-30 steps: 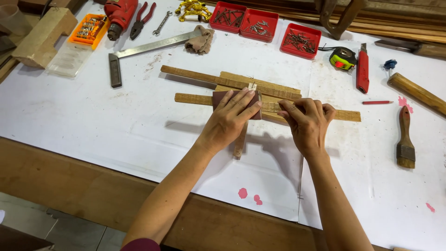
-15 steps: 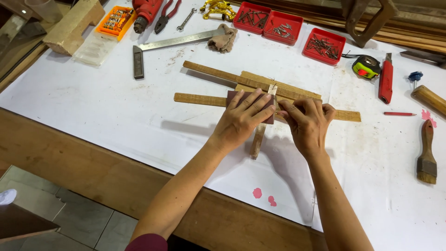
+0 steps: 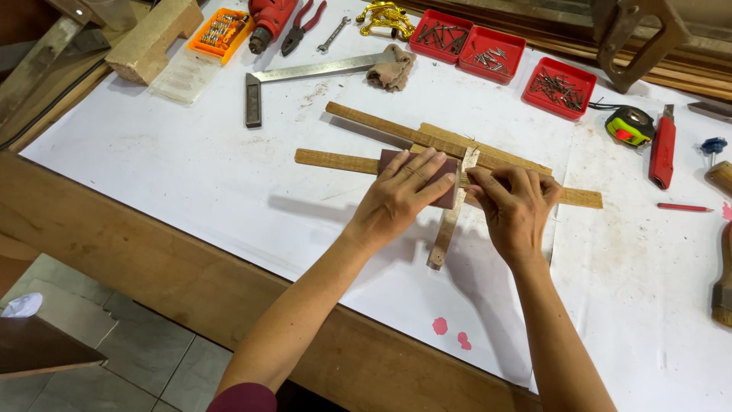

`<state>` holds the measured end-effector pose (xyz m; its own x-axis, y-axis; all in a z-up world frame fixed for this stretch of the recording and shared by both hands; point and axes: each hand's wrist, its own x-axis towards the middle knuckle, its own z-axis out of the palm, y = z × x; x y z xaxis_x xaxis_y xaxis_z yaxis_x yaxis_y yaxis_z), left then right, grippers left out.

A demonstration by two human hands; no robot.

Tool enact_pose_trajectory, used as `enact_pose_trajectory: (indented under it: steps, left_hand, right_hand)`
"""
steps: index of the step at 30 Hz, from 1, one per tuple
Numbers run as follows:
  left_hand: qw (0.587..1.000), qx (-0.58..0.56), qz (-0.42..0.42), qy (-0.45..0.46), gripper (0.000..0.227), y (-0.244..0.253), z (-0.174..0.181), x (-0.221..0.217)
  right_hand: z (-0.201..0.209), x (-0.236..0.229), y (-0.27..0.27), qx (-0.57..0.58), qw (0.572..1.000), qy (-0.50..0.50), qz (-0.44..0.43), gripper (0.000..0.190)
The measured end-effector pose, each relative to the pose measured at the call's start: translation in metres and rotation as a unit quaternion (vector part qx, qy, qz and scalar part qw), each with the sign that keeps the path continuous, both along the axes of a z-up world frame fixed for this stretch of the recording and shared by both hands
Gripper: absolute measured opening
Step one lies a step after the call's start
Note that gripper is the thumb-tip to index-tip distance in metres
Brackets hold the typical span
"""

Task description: The recorder uses sandpaper to smooth the surface of small wooden strips at a workbench.

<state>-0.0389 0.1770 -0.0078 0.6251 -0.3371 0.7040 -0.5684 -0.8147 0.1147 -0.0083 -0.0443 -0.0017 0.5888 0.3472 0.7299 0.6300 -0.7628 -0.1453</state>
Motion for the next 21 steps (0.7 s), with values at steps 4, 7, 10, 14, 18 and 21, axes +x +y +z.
enact_pose_trajectory:
  steps: [4,7,10,14,18,21]
  left_hand:
    - [1.0,-0.005,0.027,0.009,0.032,0.024,-0.005,0.001]
    - [0.998,0.011,0.061,0.0,0.028,0.022,-0.006,0.001]
    - [1.0,0.004,0.026,0.0,0.031,0.019,0.001,-0.001]
    - [0.999,0.013,0.049,0.002,0.034,0.039,-0.001,-0.002]
    - [0.997,0.015,0.082,0.001,0.032,0.042,-0.016,0.002]
    - [0.998,0.027,0.051,0.005,0.034,0.034,-0.005,-0.003]
  right_hand:
    - [-0.001,0.002,0.004,-0.007,1.0,-0.003,-0.008,0.027]
    - [-0.001,0.003,0.015,-0.004,1.0,0.001,-0.001,0.026]
    - [-0.004,0.005,0.022,-0.001,1.0,-0.015,0.017,0.028]
    - [-0.006,0.008,0.023,-0.006,1.0,0.01,0.006,0.028]
    - [-0.011,0.011,0.031,-0.008,1.0,-0.001,0.013,0.029]
    - [-0.009,0.012,0.04,-0.004,1.0,0.008,0.024,0.026]
